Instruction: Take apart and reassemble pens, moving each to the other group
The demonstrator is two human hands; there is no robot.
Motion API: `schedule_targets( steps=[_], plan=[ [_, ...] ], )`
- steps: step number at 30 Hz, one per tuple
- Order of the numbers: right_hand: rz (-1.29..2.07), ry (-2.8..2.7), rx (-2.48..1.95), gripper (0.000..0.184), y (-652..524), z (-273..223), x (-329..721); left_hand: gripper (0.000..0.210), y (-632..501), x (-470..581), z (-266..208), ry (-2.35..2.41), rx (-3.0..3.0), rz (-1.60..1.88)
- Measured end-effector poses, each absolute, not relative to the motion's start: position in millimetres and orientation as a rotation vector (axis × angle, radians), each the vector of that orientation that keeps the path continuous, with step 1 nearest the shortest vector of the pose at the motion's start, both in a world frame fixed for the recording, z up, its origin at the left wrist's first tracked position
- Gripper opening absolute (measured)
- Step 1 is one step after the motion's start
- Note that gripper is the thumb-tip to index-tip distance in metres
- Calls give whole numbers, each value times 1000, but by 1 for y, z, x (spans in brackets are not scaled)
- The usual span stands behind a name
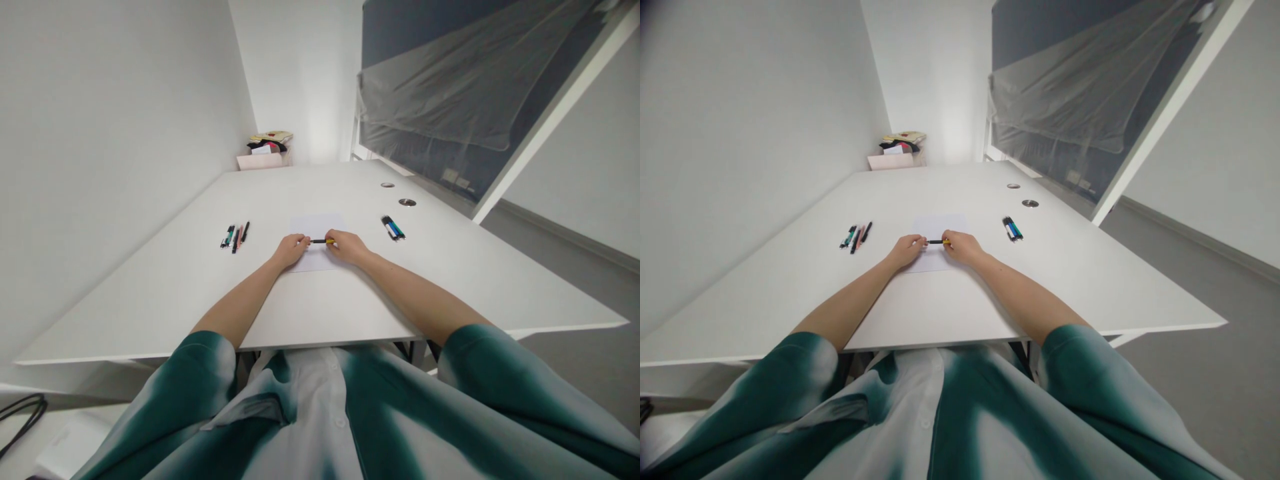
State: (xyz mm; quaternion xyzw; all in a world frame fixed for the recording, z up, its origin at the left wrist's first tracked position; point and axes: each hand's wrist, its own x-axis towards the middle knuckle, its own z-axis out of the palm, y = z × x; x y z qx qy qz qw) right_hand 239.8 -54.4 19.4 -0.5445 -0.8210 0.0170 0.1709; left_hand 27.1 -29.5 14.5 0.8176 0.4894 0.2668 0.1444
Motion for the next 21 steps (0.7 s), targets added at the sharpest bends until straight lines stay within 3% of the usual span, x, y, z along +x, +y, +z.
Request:
schedule_targets(
  steps=[21],
  plan=[
    [35, -2380, -1502, 34, -60, 22, 238, 18, -29, 28, 15, 1335, 2297, 886]
  ],
)
